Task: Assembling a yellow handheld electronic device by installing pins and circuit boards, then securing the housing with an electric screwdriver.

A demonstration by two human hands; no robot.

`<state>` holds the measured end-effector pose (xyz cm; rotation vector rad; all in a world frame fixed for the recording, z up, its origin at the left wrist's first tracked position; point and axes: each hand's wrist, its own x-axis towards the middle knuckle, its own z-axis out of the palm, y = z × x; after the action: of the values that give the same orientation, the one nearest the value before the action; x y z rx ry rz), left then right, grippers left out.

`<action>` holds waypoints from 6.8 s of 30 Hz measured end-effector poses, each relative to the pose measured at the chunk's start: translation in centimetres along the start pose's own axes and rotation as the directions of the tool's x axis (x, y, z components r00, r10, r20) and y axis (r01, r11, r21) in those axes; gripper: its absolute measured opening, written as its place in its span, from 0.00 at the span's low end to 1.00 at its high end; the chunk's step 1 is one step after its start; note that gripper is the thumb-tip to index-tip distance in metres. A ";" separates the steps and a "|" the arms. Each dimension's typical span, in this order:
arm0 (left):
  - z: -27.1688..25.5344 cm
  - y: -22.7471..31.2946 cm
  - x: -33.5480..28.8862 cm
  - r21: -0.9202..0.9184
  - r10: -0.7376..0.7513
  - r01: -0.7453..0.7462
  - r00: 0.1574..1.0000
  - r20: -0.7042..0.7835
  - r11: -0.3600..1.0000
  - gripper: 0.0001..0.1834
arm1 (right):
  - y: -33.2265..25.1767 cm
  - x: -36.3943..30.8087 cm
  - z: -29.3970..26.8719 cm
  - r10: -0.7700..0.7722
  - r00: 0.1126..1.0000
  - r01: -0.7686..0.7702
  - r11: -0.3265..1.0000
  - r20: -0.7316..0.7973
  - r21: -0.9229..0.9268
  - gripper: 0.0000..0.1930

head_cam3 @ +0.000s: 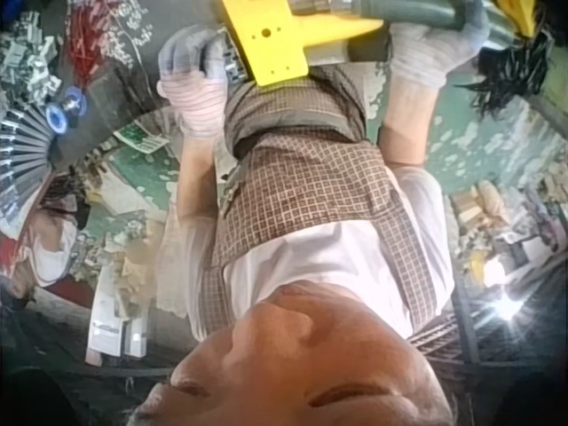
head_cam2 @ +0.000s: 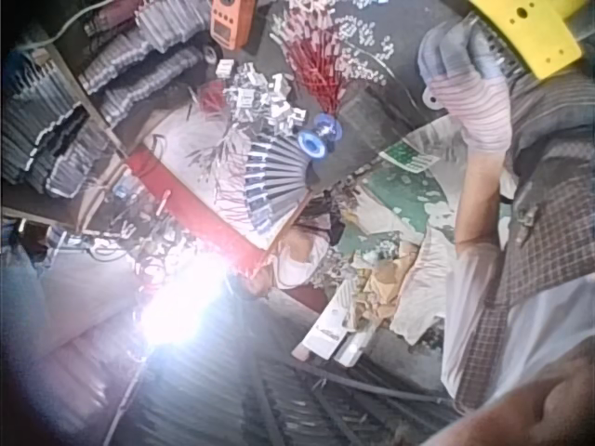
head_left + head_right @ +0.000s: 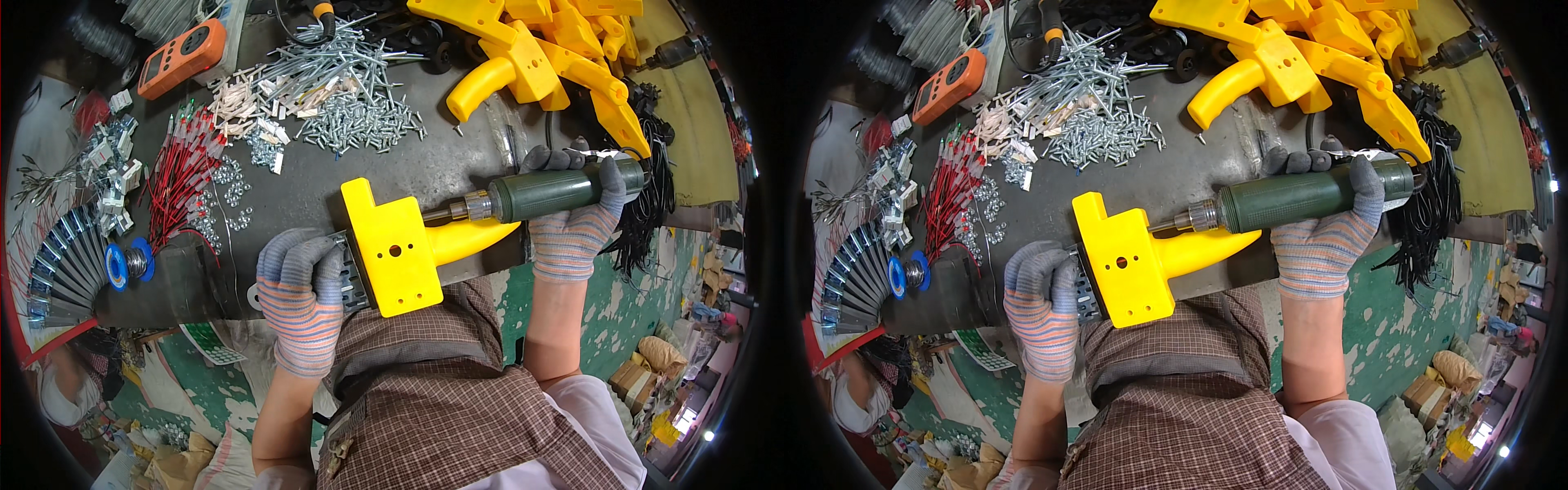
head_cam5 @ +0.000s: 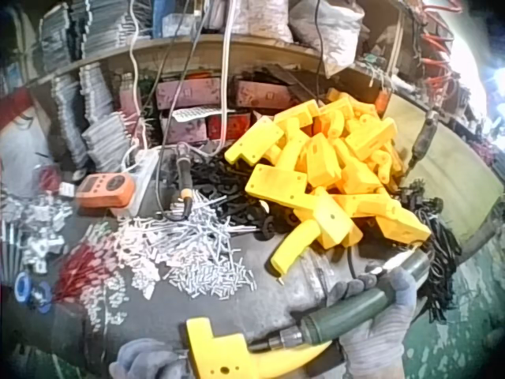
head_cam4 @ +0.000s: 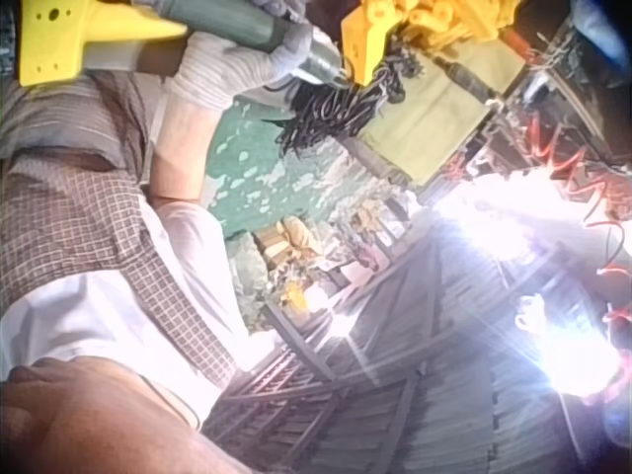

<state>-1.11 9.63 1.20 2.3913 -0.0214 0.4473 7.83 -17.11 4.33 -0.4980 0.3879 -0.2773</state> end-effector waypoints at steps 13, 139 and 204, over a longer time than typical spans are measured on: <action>-0.1 0.1 -0.1 -0.007 0.012 -0.012 1.000 0.004 1.000 0.09 | 0.1 -0.1 -0.1 0.026 1.000 -0.026 0.999 -0.004 0.033 0.19; -5.3 -11.8 14.3 0.479 -0.269 0.279 0.959 -0.093 0.832 0.17 | 1.6 -5.0 5.1 0.482 0.568 0.683 0.175 0.667 -0.709 0.10; -2.1 1.3 5.9 -0.255 0.009 0.218 0.743 0.669 0.942 0.39 | 5.2 -6.6 4.2 0.509 0.587 0.805 -0.285 0.629 -0.520 0.07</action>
<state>3.64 10.64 5.38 2.0880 -0.2588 -0.4613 4.63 -8.69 6.99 -2.5126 -0.6759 0.0808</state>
